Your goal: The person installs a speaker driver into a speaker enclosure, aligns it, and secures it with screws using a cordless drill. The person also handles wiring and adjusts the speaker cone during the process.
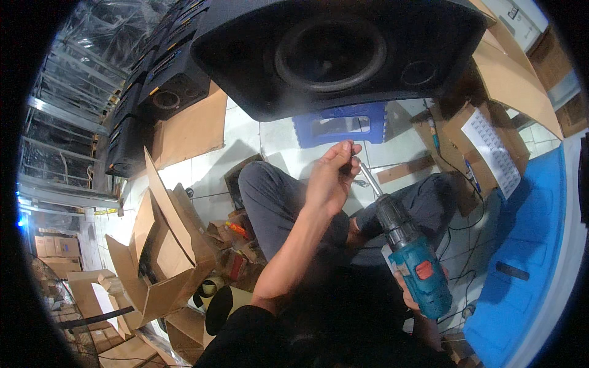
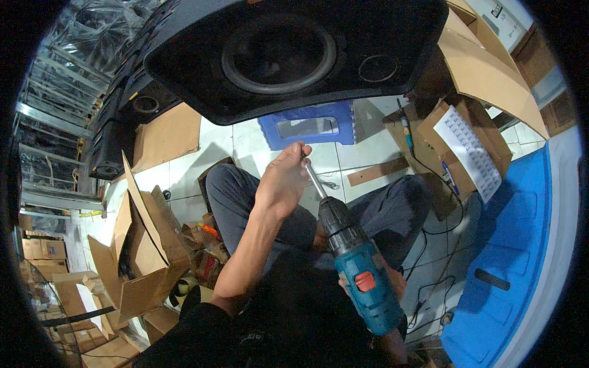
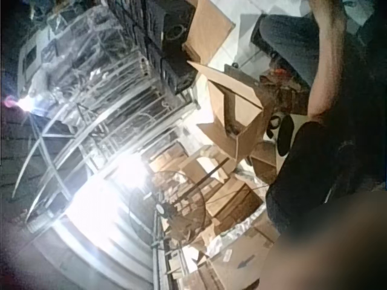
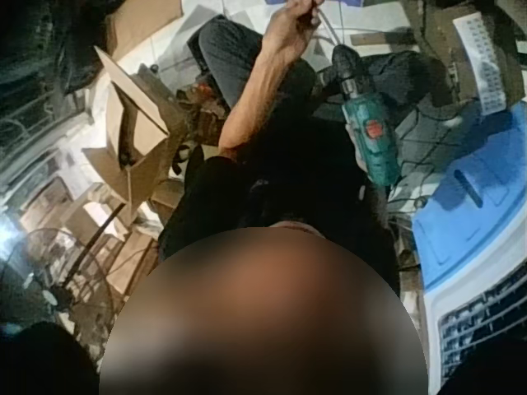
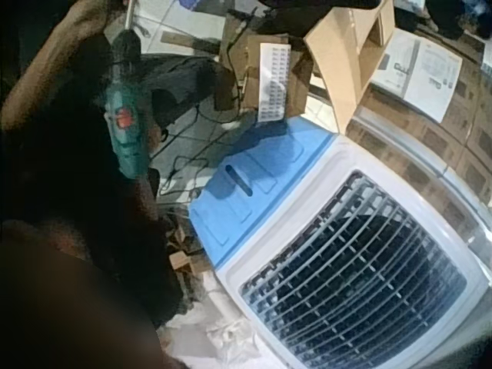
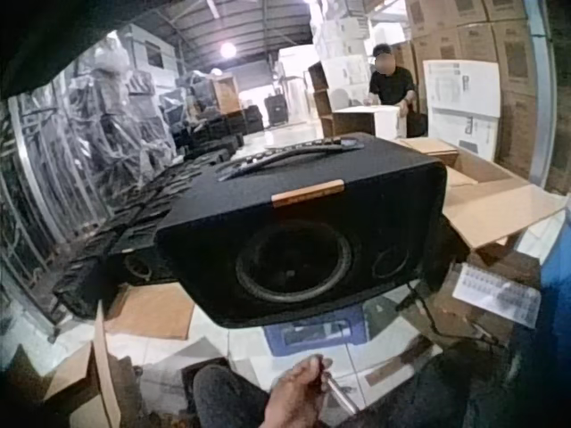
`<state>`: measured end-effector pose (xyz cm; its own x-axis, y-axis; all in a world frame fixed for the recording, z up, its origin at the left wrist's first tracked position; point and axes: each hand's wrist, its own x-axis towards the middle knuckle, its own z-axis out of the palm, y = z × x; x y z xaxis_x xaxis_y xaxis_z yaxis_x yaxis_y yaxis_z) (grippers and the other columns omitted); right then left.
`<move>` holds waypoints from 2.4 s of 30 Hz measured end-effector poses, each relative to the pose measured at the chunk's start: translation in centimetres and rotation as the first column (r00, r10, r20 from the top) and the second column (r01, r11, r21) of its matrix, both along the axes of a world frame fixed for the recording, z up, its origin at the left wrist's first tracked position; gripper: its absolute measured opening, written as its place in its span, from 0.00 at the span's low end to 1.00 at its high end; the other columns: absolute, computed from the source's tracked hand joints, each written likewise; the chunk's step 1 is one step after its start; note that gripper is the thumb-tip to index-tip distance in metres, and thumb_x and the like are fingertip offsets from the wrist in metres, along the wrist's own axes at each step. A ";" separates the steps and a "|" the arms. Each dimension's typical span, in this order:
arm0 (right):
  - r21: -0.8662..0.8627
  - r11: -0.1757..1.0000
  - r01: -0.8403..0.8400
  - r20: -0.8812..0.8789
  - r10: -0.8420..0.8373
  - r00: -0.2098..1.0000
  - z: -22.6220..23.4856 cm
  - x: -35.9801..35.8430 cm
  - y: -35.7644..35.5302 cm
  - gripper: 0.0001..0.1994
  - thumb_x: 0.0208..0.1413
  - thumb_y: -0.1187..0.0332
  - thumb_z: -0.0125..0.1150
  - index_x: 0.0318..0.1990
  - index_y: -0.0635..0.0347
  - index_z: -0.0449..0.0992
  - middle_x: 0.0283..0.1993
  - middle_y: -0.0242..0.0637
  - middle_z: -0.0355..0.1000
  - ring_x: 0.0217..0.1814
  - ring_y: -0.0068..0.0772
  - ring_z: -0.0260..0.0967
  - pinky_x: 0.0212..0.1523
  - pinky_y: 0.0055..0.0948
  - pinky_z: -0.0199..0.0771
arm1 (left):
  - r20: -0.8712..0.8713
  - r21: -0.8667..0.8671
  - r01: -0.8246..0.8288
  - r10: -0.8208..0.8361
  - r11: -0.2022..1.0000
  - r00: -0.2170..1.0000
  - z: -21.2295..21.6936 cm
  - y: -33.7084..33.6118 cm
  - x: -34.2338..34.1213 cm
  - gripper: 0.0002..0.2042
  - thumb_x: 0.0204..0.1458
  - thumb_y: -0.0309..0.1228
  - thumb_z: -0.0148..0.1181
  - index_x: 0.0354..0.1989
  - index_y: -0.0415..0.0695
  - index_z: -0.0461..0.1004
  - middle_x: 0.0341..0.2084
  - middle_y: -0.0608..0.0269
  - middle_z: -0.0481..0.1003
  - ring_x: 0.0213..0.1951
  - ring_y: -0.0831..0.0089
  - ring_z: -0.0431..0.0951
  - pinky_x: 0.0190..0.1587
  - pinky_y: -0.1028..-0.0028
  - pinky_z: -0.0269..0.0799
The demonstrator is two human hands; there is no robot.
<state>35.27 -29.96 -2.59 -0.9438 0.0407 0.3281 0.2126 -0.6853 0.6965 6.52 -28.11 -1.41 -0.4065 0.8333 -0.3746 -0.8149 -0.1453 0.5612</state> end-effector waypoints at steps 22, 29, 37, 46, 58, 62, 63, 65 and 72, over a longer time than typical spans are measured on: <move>0.252 0.906 -0.341 0.530 0.166 0.832 1.3 1.9 1.7 0.45 0.57 0.56 0.64 0.72 0.64 0.41 0.40 0.36 0.66 0.33 0.25 0.65 0.31 0.26 0.72 | 0.252 0.077 0.091 -0.108 0.993 0.962 1.4 -0.5 0.1 0.10 0.55 0.35 0.66 0.42 0.49 0.75 0.35 0.75 0.77 0.31 0.81 0.66 0.44 0.80 0.67; -0.021 1.000 -0.011 0.081 0.013 0.997 0.8 0.8 -0.1 0.43 0.61 0.48 0.57 0.69 0.72 0.46 0.67 0.57 0.56 0.67 0.45 0.62 0.58 0.43 0.76 | 0.330 0.024 0.028 -0.034 0.999 0.943 1.8 -0.5 0.6 0.08 0.60 0.32 0.61 0.43 0.42 0.77 0.35 0.69 0.77 0.29 0.82 0.71 0.34 0.82 0.73; -0.179 0.981 -0.077 0.051 0.088 0.995 -0.1 1.8 0.0 0.45 0.60 0.39 0.52 0.72 0.64 0.46 0.73 0.56 0.51 0.66 0.42 0.63 0.53 0.47 0.77 | 0.288 0.086 0.045 -0.068 0.995 0.955 1.1 -0.3 1.1 0.08 0.61 0.30 0.59 0.45 0.40 0.76 0.38 0.66 0.77 0.31 0.82 0.73 0.36 0.82 0.73; 0.930 0.245 -0.274 0.365 -0.706 0.607 2.2 1.9 2.2 0.40 0.56 0.42 0.58 0.66 0.61 0.54 0.64 0.49 0.59 0.57 0.38 0.68 0.49 0.42 0.78 | 0.167 0.141 0.072 -0.095 0.987 0.981 4.2 4.2 1.1 0.10 0.62 0.33 0.58 0.46 0.40 0.74 0.39 0.66 0.76 0.31 0.83 0.72 0.35 0.83 0.72; -0.013 -0.519 -0.855 -0.742 -0.568 0.356 7.5 -6.5 8.6 0.29 0.51 0.52 0.68 0.54 0.60 0.68 0.46 0.42 0.71 0.42 0.33 0.74 0.42 0.34 0.79 | -0.099 0.327 0.091 -0.062 0.941 0.993 11.8 12.3 -1.9 0.15 0.61 0.36 0.60 0.49 0.37 0.76 0.29 0.68 0.70 0.30 0.80 0.67 0.34 0.79 0.70; -0.003 -0.501 -0.866 -0.756 -0.566 0.329 8.0 -8.0 9.8 0.26 0.49 0.55 0.72 0.50 0.59 0.72 0.40 0.40 0.75 0.37 0.32 0.76 0.39 0.31 0.80 | -0.098 0.250 0.059 -0.035 0.967 0.995 11.8 12.8 -2.4 0.15 0.60 0.36 0.61 0.49 0.37 0.76 0.29 0.68 0.69 0.30 0.79 0.66 0.33 0.79 0.70; -0.046 -0.468 -0.883 -0.715 -0.602 0.356 8.1 -8.2 10.0 0.25 0.48 0.55 0.73 0.49 0.59 0.73 0.39 0.39 0.76 0.36 0.31 0.77 0.39 0.30 0.80 | -0.087 0.249 0.056 -0.035 0.967 0.996 11.7 12.9 -2.5 0.15 0.60 0.36 0.61 0.49 0.37 0.76 0.29 0.68 0.69 0.30 0.79 0.66 0.33 0.78 0.70; 0.007 -0.509 -0.861 -0.792 -0.528 0.305 8.3 -8.6 10.4 0.23 0.48 0.57 0.74 0.47 0.59 0.76 0.36 0.38 0.78 0.34 0.30 0.78 0.37 0.29 0.80 | -0.068 0.259 0.059 -0.043 0.964 0.997 11.7 12.9 -2.6 0.16 0.60 0.36 0.62 0.49 0.37 0.76 0.29 0.68 0.69 0.30 0.79 0.66 0.33 0.78 0.70; -0.036 -0.525 -0.850 -0.906 -0.343 0.250 8.7 -9.4 11.3 0.28 0.43 0.57 0.78 0.47 0.64 0.75 0.38 0.40 0.78 0.35 0.38 0.80 0.38 0.34 0.82 | -0.015 0.273 0.074 -0.073 0.959 0.997 11.6 13.5 -3.0 0.16 0.60 0.36 0.61 0.49 0.37 0.76 0.29 0.68 0.69 0.30 0.78 0.65 0.33 0.78 0.69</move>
<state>25.89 -18.62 6.09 -0.4221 0.5578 0.7147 0.3134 0.8295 -0.4623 3.49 -14.62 10.15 -0.3411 0.9315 -0.1266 -0.8267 -0.2331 0.5120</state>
